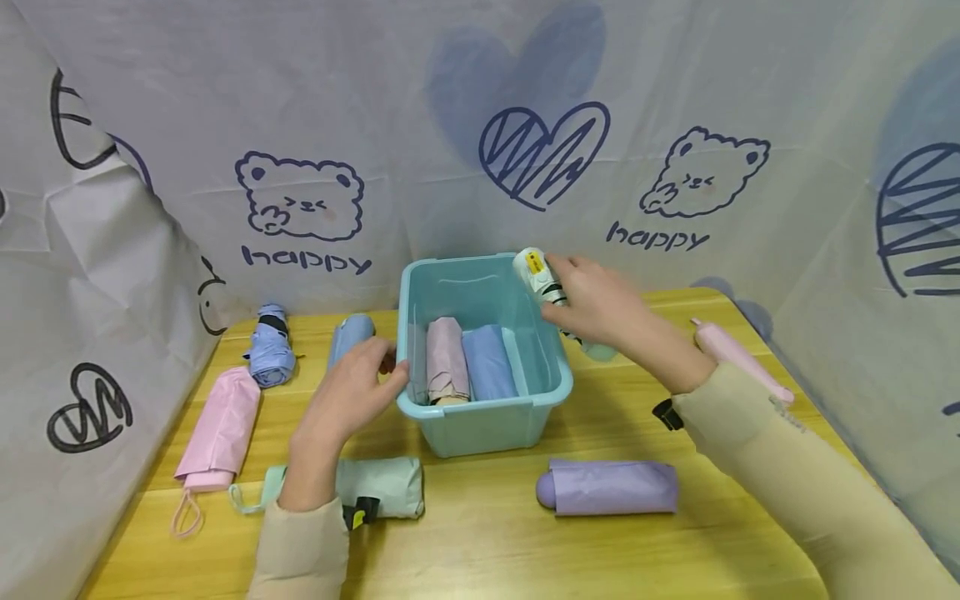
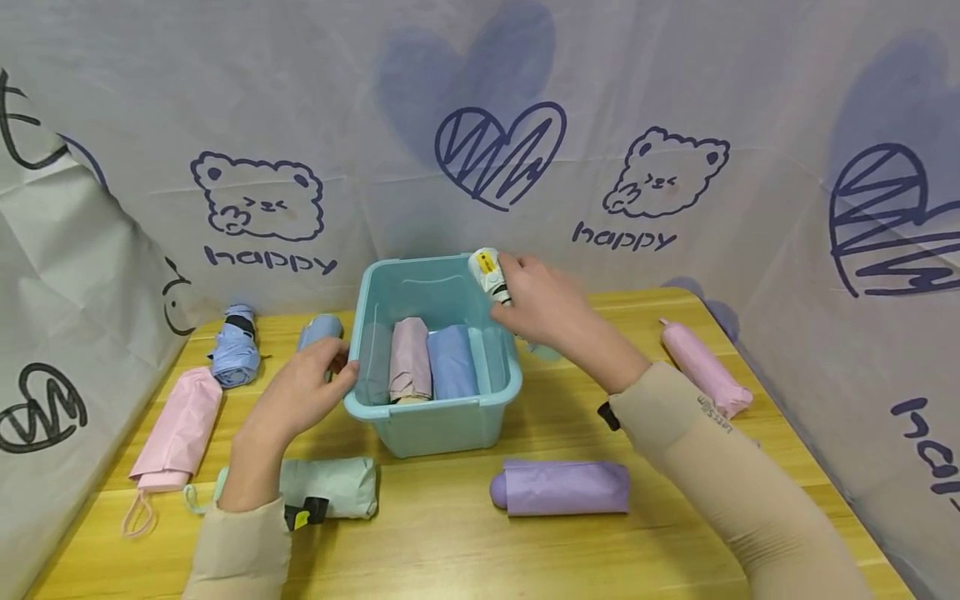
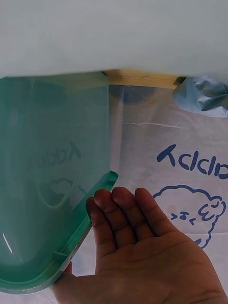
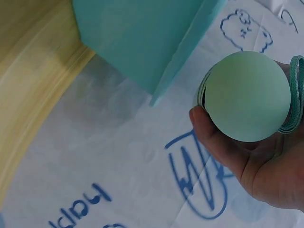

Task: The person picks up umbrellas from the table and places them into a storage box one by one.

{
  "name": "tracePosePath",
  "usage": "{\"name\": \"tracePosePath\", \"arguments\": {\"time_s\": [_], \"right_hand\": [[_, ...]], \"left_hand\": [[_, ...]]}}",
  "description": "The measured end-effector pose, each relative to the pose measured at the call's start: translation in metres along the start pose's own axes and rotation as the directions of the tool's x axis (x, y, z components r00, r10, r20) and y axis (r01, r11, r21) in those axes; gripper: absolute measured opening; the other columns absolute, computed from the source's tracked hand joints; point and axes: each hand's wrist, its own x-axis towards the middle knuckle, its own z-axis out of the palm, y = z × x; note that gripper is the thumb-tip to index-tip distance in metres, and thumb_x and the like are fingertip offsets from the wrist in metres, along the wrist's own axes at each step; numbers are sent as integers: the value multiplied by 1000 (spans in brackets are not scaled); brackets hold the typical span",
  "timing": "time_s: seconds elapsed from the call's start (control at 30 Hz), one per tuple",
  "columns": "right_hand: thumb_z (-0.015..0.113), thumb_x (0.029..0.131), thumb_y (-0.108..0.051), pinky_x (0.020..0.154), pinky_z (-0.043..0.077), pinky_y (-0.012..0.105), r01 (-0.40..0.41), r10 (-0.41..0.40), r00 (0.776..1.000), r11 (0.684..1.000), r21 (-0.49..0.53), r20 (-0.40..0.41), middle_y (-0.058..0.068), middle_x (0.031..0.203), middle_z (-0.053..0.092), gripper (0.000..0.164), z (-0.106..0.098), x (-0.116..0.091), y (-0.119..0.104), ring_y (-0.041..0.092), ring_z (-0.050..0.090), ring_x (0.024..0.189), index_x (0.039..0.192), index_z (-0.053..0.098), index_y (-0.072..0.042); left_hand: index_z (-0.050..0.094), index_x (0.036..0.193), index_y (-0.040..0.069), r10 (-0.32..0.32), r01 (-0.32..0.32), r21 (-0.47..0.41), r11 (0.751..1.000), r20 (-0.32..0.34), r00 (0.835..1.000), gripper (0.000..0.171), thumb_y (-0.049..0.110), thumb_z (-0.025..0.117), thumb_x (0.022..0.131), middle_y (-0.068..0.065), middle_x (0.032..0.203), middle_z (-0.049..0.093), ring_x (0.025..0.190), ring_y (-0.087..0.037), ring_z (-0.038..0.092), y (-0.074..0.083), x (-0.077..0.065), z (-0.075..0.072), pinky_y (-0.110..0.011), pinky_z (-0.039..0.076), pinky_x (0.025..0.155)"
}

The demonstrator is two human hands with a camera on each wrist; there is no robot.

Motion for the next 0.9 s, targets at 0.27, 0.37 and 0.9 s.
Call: {"name": "tracePosePath", "arguments": {"time_s": [0.27, 0.37, 0.9], "right_hand": [[69, 92, -29, 89, 58, 50, 55, -42, 993, 991, -126, 108, 24, 132, 61, 71, 3, 21, -29, 36, 64, 111, 150, 45, 5], [69, 92, -28, 76, 58, 43, 72, -44, 984, 985, -157, 172, 18, 114, 66, 56, 2, 31, -40, 30, 63, 96, 137, 56, 3], [61, 92, -23, 65, 43, 36, 27, 44, 925, 983, -181, 377, 4, 88, 55, 13, 7, 87, -72, 22, 52, 78, 88, 53, -13]], "left_hand": [[65, 113, 5, -3, 3, -7, 1000, 11, 1000, 34, 35, 56, 100, -8, 109, 64, 97, -26, 60, 2, 1, 0, -44, 54, 87], [65, 113, 5, -6, 6, -10, 1000, 10, 1000, 34, 34, 56, 100, -8, 109, 64, 97, -27, 61, 1, 1, 0, -45, 54, 88], [65, 114, 4, 3, -3, -16, 1000, 9, 1000, 34, 33, 56, 100, -9, 109, 65, 98, -26, 61, 0, 2, 0, -46, 54, 87]]}}
